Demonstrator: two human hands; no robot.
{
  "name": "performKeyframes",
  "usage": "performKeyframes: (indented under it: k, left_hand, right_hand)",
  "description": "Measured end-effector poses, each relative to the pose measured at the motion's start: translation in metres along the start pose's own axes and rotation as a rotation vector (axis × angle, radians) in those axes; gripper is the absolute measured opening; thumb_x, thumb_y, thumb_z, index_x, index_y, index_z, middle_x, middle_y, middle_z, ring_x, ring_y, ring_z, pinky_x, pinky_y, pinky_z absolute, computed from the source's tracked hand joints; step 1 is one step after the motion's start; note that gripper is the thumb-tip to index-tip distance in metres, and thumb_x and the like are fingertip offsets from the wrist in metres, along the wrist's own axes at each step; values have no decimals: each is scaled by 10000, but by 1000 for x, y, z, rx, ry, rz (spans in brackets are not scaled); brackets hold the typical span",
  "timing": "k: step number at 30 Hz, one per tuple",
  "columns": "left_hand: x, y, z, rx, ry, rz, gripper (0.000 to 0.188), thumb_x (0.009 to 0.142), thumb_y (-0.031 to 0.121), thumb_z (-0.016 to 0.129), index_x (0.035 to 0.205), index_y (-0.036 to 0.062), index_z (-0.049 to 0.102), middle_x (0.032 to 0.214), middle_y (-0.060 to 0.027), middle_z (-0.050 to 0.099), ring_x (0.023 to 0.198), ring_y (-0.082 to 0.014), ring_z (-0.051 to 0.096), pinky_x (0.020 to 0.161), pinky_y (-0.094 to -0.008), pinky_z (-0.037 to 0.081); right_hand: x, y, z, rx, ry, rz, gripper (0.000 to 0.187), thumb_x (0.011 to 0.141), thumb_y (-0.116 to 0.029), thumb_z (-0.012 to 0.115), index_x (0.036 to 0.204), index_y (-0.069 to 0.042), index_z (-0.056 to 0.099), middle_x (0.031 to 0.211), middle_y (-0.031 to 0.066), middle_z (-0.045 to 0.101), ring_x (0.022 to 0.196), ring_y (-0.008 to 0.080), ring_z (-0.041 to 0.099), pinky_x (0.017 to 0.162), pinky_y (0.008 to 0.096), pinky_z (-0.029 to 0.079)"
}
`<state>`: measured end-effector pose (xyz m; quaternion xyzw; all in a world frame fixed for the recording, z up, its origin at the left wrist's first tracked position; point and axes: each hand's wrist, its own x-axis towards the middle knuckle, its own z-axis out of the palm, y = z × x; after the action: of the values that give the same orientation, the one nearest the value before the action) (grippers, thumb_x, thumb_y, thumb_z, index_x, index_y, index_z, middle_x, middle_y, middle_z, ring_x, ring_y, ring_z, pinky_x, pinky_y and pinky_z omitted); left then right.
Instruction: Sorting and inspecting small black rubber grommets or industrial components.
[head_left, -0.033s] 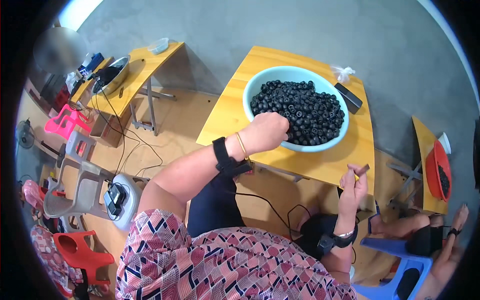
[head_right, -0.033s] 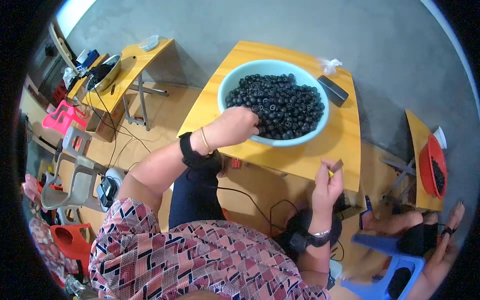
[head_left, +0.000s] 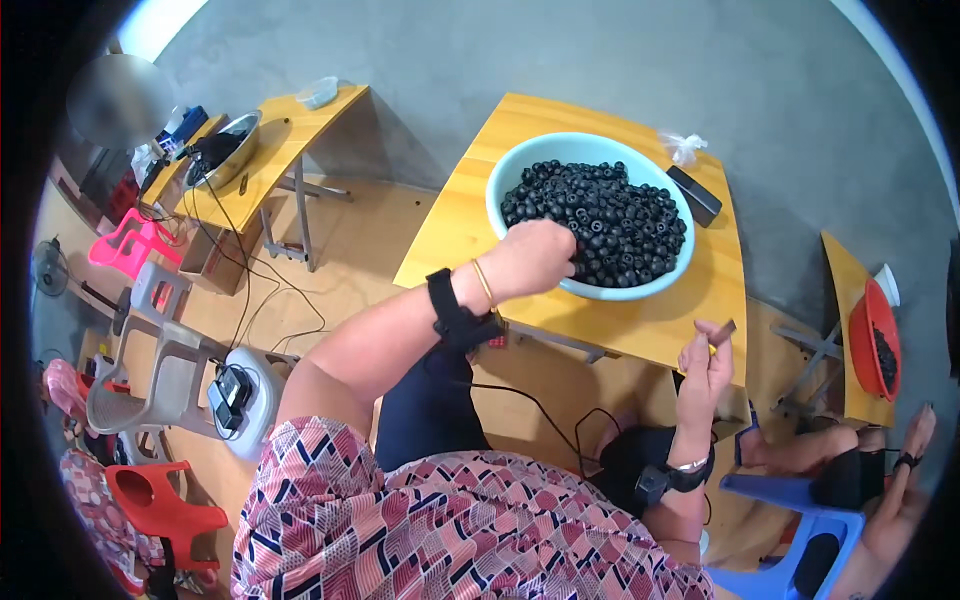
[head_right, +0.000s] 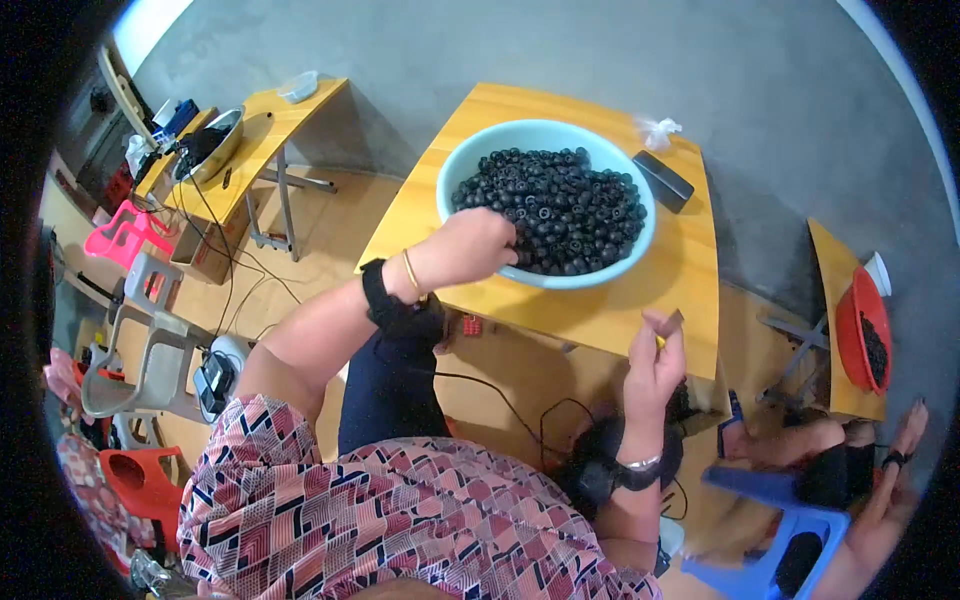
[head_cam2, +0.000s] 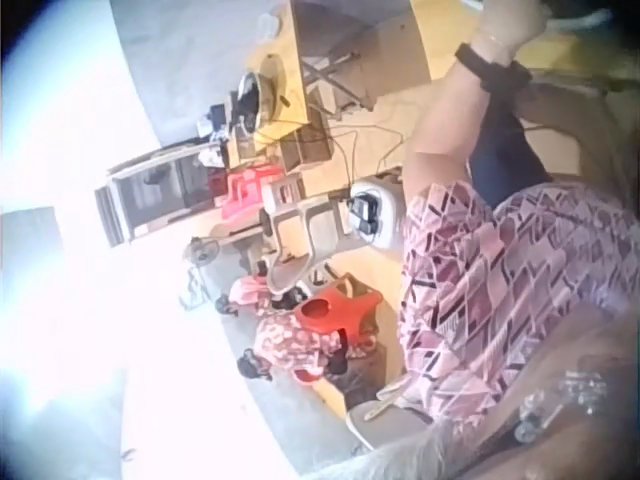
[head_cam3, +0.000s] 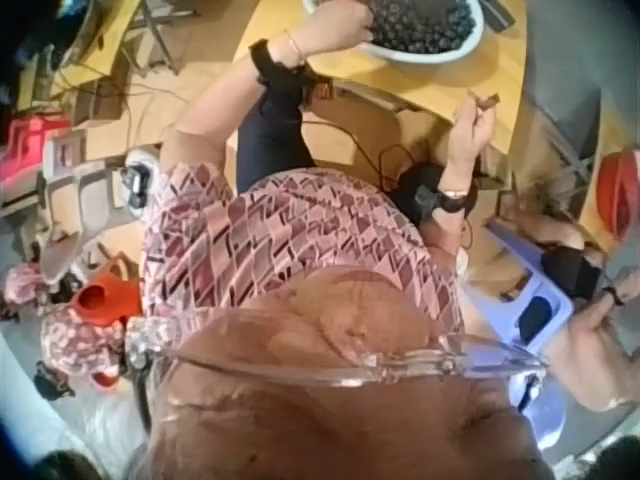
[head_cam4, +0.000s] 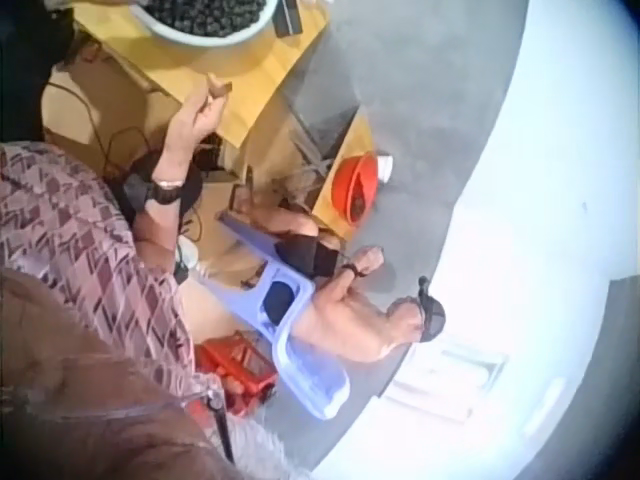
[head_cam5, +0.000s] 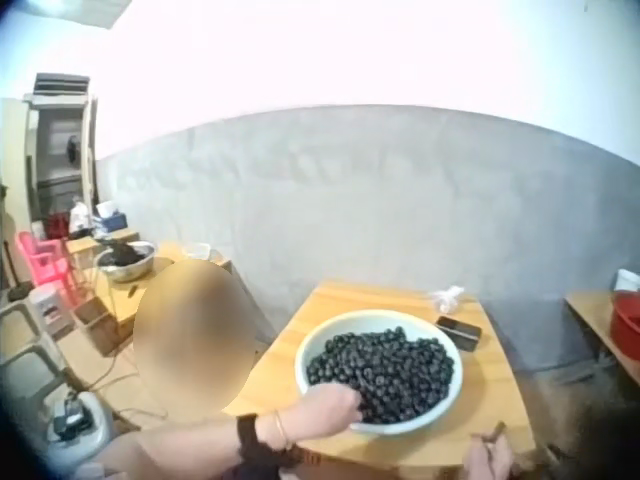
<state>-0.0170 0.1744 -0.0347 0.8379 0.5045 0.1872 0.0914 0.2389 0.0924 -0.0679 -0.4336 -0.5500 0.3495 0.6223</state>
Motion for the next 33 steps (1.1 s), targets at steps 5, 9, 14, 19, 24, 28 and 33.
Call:
performKeyframes:
  k: [5, 9, 14, 19, 24, 28, 33]
  left_hand:
    - [-8, -3, -20, -512, 217, -94, 164, 715, 91, 641, 856, 7, 648, 691, -125, 611, 619, -207, 594, 634, -301, 499]
    - [-44, 28, -23, -1810, -5, 54, 297, 833, 22, 536, 1128, -7, 521, 939, -87, 595, 787, -134, 570, 702, -248, 484]
    - [-78, 58, -20, -2027, -28, 169, 297, 827, 1, 527, 1124, -9, 533, 1034, -106, 574, 845, -126, 543, 713, -231, 454]
    - [-96, 76, -21, -2060, -102, 172, 267, 841, 48, 542, 1102, -8, 550, 1061, -87, 571, 794, -101, 502, 653, -211, 410]
    - [-104, 81, -22, -1948, -13, 252, 299, 844, 84, 563, 1129, 1, 532, 1071, -87, 577, 718, -89, 485, 623, -204, 407]
    - [-108, 88, -28, -1969, 12, 205, 347, 827, 45, 574, 1159, -6, 487, 1039, -98, 592, 685, -82, 520, 594, -197, 433]
    - [-113, 92, -33, -1861, 32, 226, 375, 817, 33, 586, 1173, -16, 477, 991, -101, 601, 706, -93, 546, 603, -216, 459]
  right_hand:
    - [-3, -20, 14, 37, -86, 47, 173, 923, -122, 425, 1034, -23, 513, 650, -58, 340, 546, 13, 291, 478, 178, 226]
    - [-15, -44, 20, 42, -178, 60, 142, 903, -106, 463, 1000, -20, 522, 683, -40, 412, 566, 29, 356, 502, 175, 287]
    - [-24, -80, 54, -246, -203, -226, 120, 831, -56, 562, 934, -4, 531, 812, 13, 539, 679, 63, 480, 598, 201, 406]
    - [-27, -100, 70, -211, -311, -315, 158, 819, -51, 580, 961, -5, 525, 840, 37, 543, 722, 76, 496, 607, 219, 425]
    - [-33, -110, 71, -314, -359, -402, 197, 792, -43, 600, 973, 2, 537, 885, 93, 561, 753, 163, 552, 642, 248, 446]
    - [-38, -123, 70, -374, -386, -571, 214, 782, -27, 601, 988, -7, 547, 888, 106, 558, 766, 208, 571, 619, 269, 472]
    - [-42, -135, 69, -363, -454, -650, 198, 789, -14, 589, 983, -15, 549, 863, 109, 543, 755, 215, 575, 586, 284, 487]
